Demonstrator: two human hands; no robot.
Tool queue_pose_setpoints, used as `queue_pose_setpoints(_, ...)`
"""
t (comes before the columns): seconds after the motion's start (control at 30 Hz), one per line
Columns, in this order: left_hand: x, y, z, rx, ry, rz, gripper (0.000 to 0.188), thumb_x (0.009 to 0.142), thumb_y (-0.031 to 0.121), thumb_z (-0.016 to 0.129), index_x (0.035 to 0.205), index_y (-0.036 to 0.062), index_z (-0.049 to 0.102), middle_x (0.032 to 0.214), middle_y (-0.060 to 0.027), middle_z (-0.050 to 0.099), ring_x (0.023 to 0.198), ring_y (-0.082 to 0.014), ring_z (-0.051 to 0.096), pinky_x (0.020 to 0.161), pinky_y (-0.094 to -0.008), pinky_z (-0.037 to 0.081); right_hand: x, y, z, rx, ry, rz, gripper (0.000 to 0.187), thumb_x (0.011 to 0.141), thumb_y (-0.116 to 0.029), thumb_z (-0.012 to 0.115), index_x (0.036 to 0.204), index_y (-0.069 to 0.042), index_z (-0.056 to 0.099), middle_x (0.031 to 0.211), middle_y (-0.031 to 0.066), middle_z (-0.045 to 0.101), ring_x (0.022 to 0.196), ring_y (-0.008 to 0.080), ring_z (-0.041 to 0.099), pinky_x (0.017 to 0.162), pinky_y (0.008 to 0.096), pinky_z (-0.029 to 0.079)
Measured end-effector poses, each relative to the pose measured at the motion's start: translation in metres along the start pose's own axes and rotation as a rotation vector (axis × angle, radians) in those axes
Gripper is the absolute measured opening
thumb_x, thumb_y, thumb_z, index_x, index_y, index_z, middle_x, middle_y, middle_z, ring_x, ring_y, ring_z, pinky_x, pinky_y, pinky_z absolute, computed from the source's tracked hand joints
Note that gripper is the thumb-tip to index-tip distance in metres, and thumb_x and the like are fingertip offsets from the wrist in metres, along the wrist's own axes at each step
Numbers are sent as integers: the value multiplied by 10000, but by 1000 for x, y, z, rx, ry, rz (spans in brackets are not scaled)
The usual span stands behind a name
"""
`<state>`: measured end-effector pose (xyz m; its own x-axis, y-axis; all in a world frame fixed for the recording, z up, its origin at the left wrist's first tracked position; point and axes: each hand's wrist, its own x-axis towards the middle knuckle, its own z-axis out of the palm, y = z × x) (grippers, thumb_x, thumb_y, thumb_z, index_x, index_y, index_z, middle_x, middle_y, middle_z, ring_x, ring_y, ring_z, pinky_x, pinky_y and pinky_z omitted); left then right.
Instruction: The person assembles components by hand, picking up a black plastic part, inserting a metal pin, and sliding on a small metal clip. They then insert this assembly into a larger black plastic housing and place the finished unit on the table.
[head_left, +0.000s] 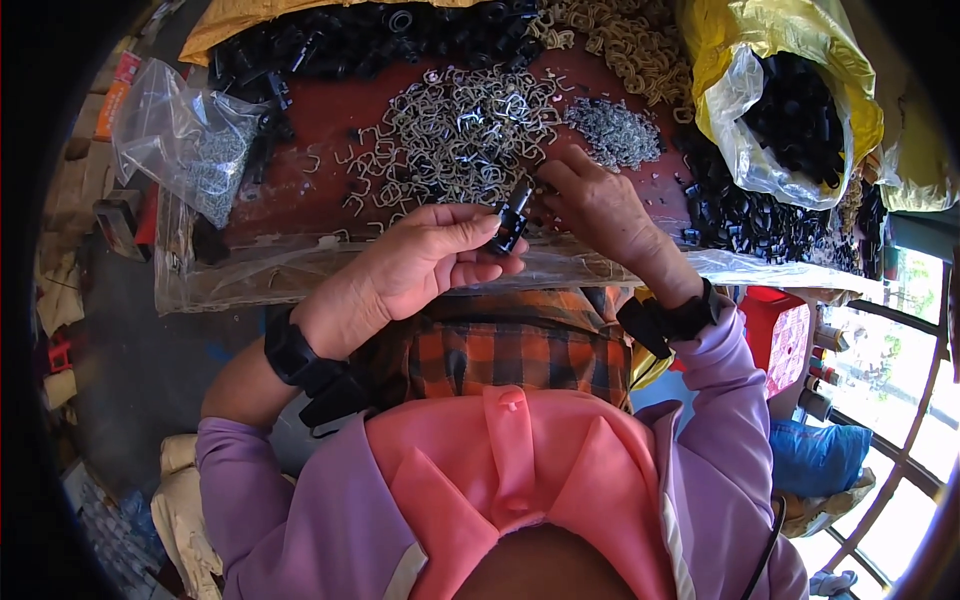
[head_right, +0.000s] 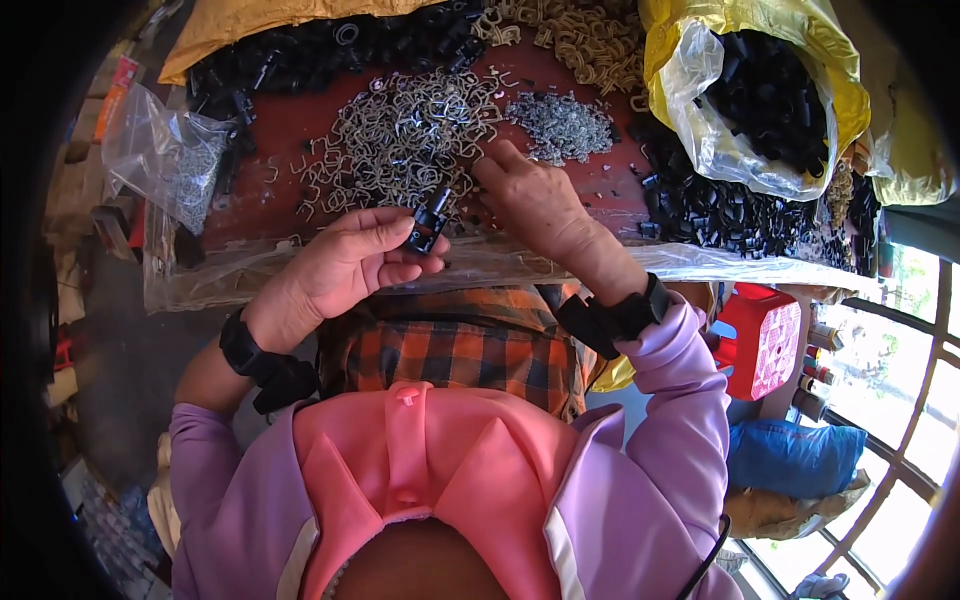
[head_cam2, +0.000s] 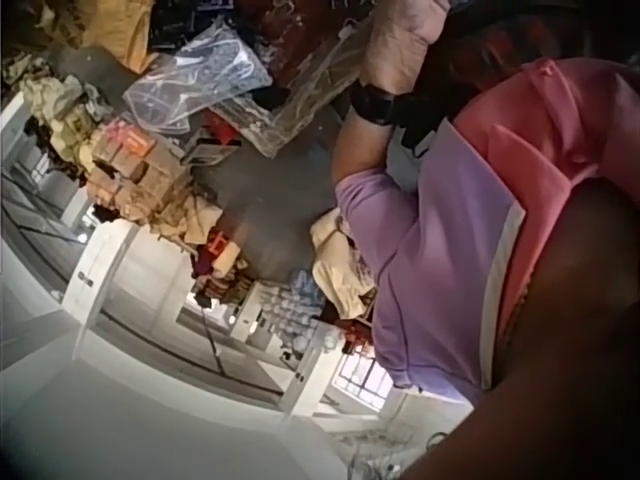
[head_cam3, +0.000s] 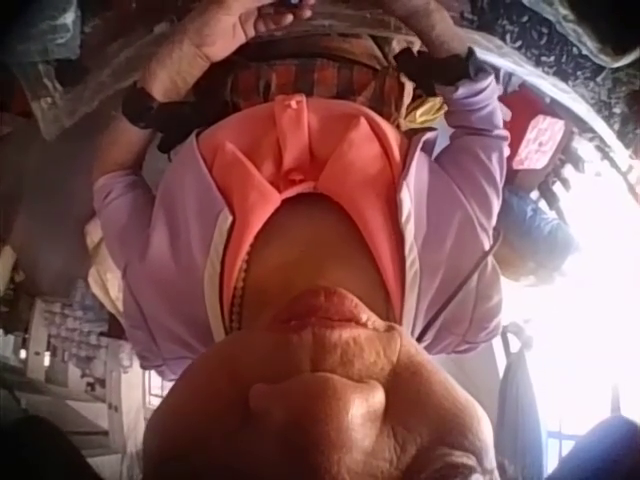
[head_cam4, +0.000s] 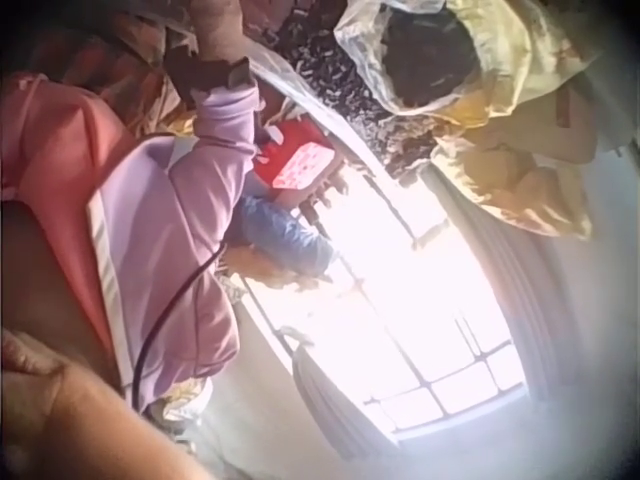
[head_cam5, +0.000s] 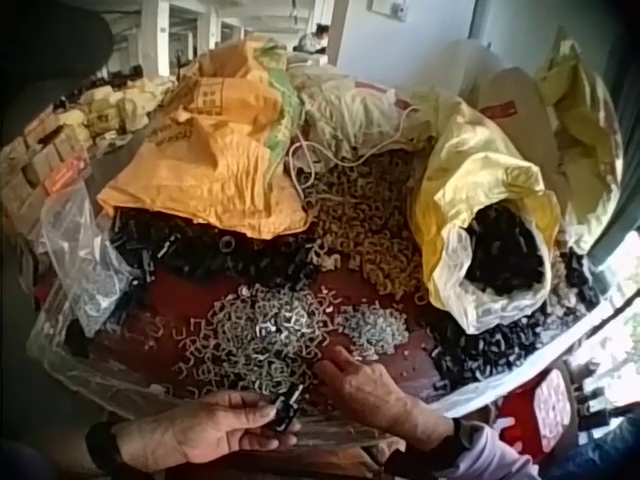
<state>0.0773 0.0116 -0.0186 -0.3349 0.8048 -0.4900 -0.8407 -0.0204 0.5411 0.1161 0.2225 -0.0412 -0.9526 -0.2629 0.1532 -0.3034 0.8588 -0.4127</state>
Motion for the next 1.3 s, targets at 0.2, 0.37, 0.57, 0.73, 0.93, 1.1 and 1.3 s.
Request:
queue_pose_setpoints(0.2, 5, 8, 3, -22, 48, 47, 187, 839, 163, 451, 959, 38, 519, 945, -128, 563, 807, -189, 575, 668, -234, 478, 5, 4, -6, -16, -7, -7, 222, 687, -148, 595, 837, -60, 457, 801, 99, 471, 711, 291, 531, 534, 374, 440)
queue_pose_setpoints(0.37, 5, 10, 8, -80, 87, 69, 164, 824, 140, 473, 943, 39, 522, 947, -117, 563, 830, -173, 564, 672, -246, 473, 5, 2, -13, 14, 92, -102, 129, 687, -92, 578, 709, -38, 463, 712, 114, 466, 596, 279, 527, 473, 323, 424)
queue_pose_setpoints(0.57, 24, -7, 0, -137, 79, 229, 133, 817, 128, 486, 907, 48, 544, 928, -66, 565, 871, -153, 538, 742, -269, 448, 0, -19, -2, 563, 260, 310, 168, 707, -104, 618, 671, -10, 484, 631, 91, 554, 504, 149, 536, 450, 267, 418)
queue_pose_setpoints(0.73, 24, 1, 17, -259, -40, 314, 102, 813, 101, 489, 874, 51, 553, 898, -45, 564, 880, -152, 529, 790, -294, 436, 2, -34, -6, 930, 337, 394, 150, 776, -129, 568, 713, -18, 490, 645, 37, 562, 520, 54, 499, 435, 210, 404)
queue_pose_setpoints(0.93, 31, 0, 16, -307, -117, 379, 114, 820, 91, 474, 880, 39, 555, 907, -56, 564, 888, -165, 528, 826, -323, 424, -2, -38, -8, 998, 314, 374, 133, 822, -152, 510, 776, -28, 494, 634, 1, 533, 532, 38, 468, 444, 169, 378)
queue_pose_setpoints(1.1, 29, 2, 15, -252, -150, 418, 147, 826, 100, 462, 923, 32, 549, 960, -69, 554, 929, -169, 514, 860, -317, 404, -5, -40, -13, 1099, 275, 409, 135, 828, -155, 498, 789, -25, 493, 630, 4, 525, 528, 40, 453, 459, 168, 367)
queue_pose_setpoints(1.3, 26, -1, 11, -225, -160, 458, 161, 827, 93, 456, 948, 26, 540, 984, -79, 547, 943, -178, 512, 872, -313, 400, -10, -38, -17, 1380, 111, 468, 110, 824, -134, 499, 813, -26, 487, 617, -1, 502, 530, 53, 449, 483, 170, 362)
